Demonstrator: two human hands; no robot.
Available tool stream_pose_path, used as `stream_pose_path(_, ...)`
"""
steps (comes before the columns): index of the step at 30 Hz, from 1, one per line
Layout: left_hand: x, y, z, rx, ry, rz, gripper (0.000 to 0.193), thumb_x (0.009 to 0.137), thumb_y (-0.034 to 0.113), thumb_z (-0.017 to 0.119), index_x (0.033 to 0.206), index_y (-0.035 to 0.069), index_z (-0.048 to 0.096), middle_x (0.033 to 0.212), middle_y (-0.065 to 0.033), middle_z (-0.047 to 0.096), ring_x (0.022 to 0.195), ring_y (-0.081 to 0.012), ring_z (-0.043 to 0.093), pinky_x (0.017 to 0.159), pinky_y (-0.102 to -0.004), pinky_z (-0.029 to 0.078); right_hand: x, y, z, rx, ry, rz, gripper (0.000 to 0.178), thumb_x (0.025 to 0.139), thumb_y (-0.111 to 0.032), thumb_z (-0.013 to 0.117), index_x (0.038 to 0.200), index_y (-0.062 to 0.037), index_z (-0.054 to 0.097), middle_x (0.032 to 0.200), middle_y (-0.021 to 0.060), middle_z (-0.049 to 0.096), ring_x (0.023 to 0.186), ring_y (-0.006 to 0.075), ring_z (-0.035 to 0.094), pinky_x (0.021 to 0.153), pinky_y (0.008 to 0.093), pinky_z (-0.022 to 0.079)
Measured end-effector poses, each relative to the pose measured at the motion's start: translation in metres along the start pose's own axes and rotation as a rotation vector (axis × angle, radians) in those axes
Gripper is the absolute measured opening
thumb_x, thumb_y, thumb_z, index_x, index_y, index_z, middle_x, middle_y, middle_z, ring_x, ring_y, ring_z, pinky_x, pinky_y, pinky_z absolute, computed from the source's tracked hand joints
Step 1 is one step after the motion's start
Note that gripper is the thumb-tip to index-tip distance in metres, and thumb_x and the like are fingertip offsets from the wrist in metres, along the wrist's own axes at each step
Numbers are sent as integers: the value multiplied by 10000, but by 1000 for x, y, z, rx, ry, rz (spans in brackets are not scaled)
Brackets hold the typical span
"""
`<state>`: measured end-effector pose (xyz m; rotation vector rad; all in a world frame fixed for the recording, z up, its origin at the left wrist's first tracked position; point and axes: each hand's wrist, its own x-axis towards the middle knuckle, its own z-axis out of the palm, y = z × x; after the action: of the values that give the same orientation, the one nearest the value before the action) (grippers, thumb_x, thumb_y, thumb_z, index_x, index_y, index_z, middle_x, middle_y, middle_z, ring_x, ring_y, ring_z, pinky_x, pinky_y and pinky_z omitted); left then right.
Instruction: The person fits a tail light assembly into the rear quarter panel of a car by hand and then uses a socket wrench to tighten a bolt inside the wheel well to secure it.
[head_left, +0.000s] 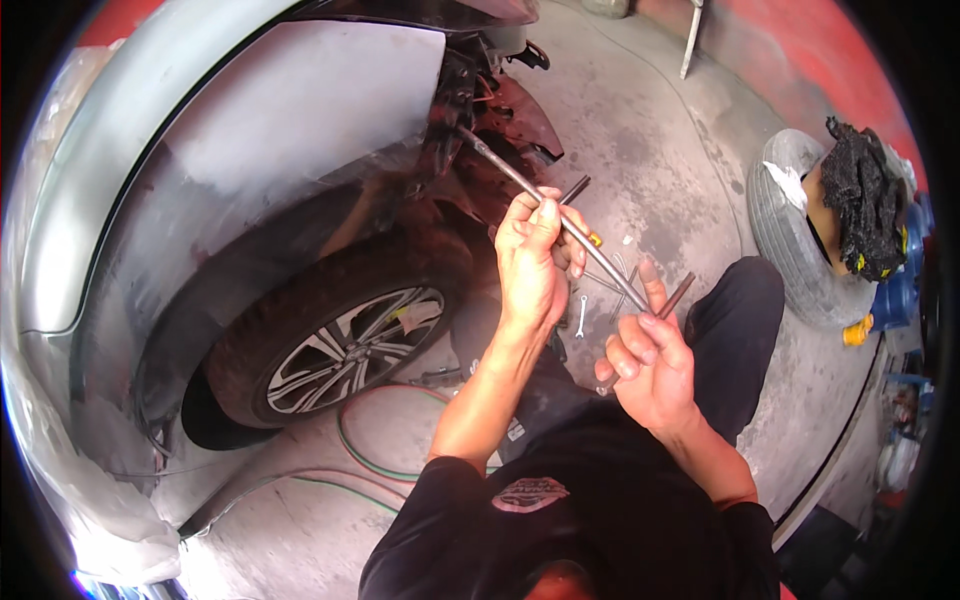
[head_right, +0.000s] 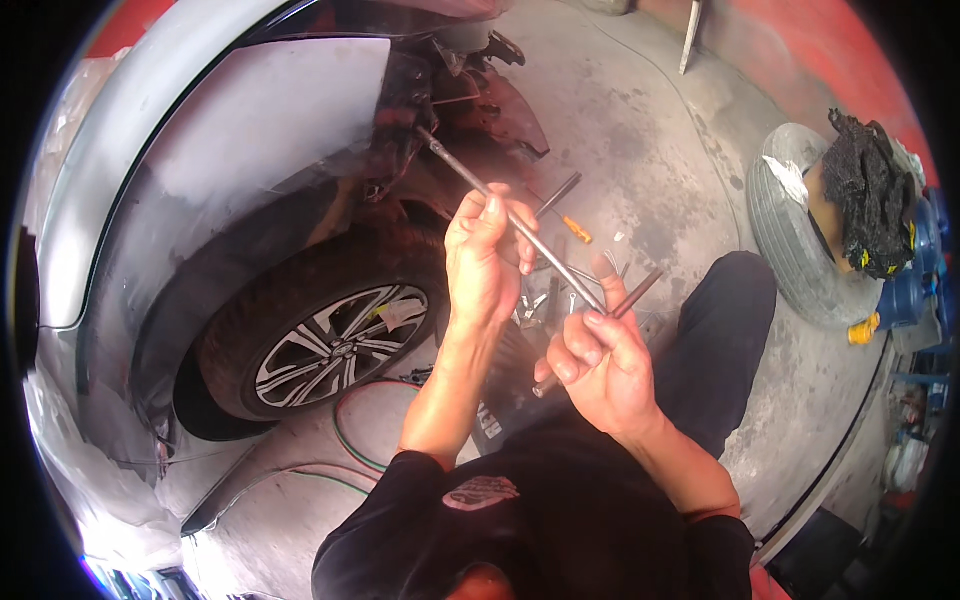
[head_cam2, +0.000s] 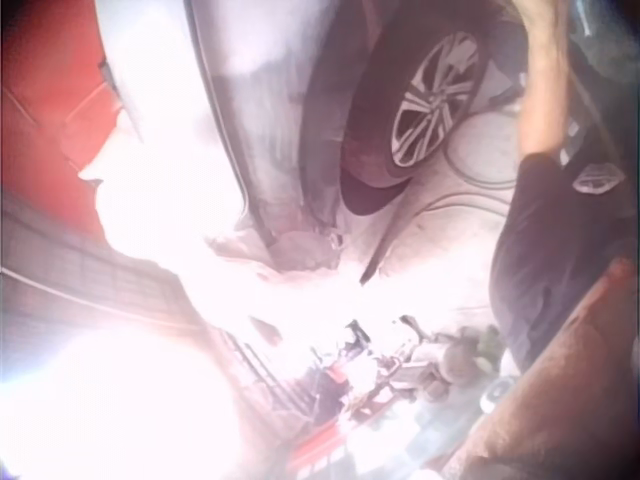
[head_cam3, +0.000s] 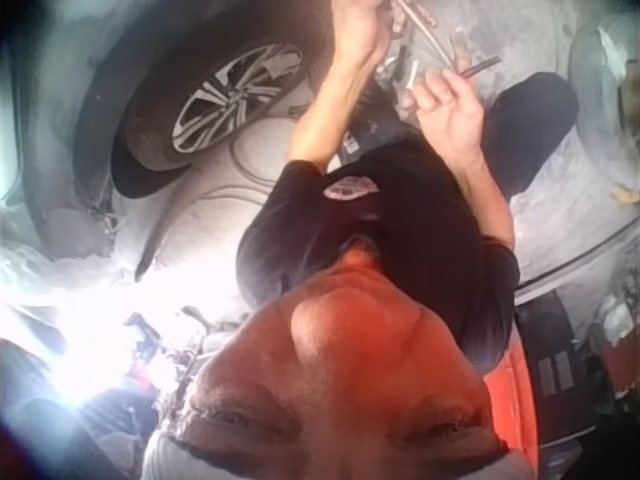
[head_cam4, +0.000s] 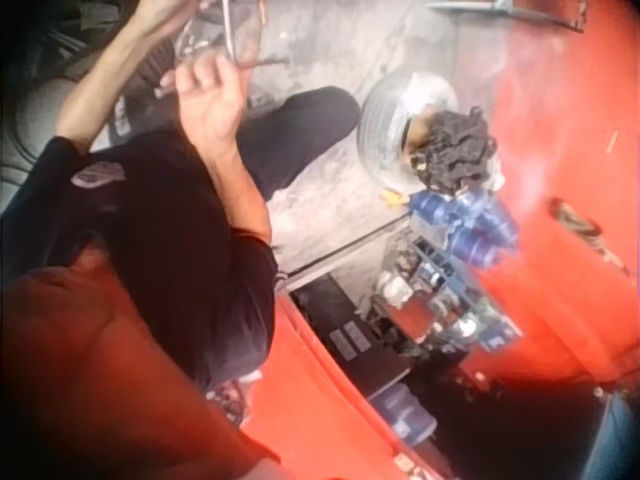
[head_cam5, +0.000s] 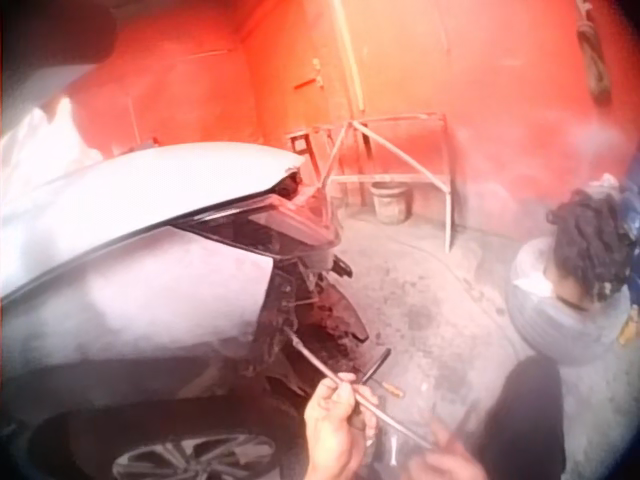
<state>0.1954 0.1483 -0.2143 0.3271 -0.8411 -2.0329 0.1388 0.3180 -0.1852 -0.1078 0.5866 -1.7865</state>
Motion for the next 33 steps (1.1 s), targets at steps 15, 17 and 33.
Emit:
stream_pose_path(15,-9,31,3,-40,-32,-107,410,1011,239,622,1291,-40,512,860,-136,673,702,-215,694,577,-314,618,0,-60,63,-2616,-534,-910,484,802,-91,634,1281,-159,664,965,113,613,981,297,617,948,507,460)
stream_pose_path(17,1,24,5,-91,-38,-87,382,1017,206,606,1286,-43,499,860,-147,679,681,-232,695,581,-331,617,4,-69,55,-2639,-462,-1156,494,803,-99,641,1294,-154,652,1048,147,617,1085,333,601,1030,528,430)
stream_pose_path(33,6,19,-3,-199,-125,-138,497,1010,238,609,1399,-22,440,952,-138,686,811,-302,724,668,-397,637,0,-56,23,-2251,-494,-1465,144,772,-85,701,912,-51,712,980,126,710,1000,317,665,861,512,519)
